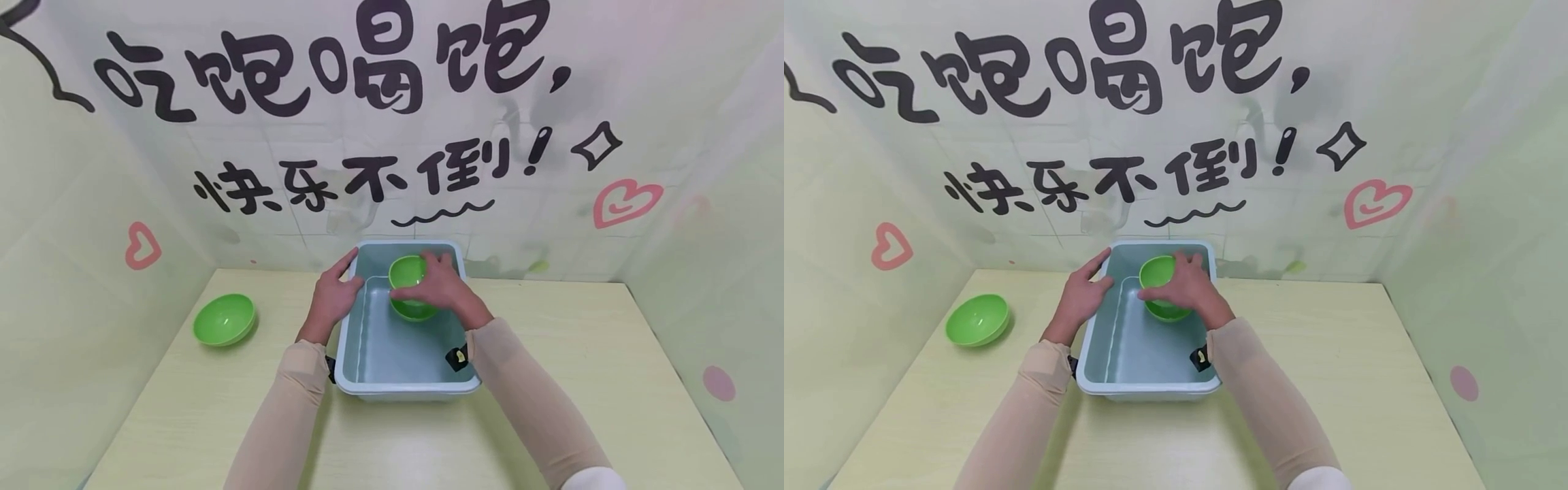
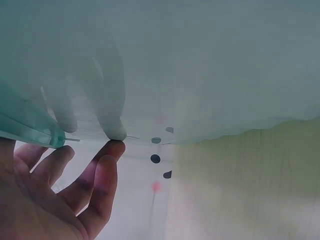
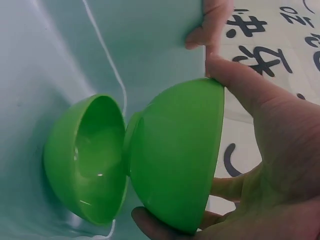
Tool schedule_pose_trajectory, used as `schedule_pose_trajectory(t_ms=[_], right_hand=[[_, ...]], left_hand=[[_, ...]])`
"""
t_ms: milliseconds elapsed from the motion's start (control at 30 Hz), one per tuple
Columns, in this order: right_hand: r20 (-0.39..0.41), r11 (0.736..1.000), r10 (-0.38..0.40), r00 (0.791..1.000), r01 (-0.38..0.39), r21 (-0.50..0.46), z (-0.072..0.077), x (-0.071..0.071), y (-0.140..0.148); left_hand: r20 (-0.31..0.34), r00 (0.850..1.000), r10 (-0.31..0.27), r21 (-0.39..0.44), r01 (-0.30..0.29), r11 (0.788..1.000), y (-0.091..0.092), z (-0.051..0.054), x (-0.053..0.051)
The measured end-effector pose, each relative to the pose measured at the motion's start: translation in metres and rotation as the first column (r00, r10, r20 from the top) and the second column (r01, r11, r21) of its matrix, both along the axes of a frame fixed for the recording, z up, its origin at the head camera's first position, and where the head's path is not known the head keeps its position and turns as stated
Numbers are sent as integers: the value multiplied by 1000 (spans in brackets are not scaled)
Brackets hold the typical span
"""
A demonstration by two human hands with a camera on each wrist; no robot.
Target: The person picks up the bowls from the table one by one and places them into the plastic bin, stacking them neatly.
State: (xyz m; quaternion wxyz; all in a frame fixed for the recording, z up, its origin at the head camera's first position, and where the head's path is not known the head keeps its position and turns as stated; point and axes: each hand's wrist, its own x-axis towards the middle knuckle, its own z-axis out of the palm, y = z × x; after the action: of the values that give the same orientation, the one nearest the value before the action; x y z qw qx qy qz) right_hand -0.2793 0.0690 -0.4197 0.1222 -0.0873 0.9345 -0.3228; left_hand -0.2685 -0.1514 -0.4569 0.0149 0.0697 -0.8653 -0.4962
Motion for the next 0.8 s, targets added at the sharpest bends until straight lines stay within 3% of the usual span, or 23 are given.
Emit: schedule_pose_trajectory(t_ms=[800], right_hand=[[45,985,26,999,-34,172,-11,-4,-5]], left_hand=[[-20,1000,3,14,-3,1000,1,-1,0]])
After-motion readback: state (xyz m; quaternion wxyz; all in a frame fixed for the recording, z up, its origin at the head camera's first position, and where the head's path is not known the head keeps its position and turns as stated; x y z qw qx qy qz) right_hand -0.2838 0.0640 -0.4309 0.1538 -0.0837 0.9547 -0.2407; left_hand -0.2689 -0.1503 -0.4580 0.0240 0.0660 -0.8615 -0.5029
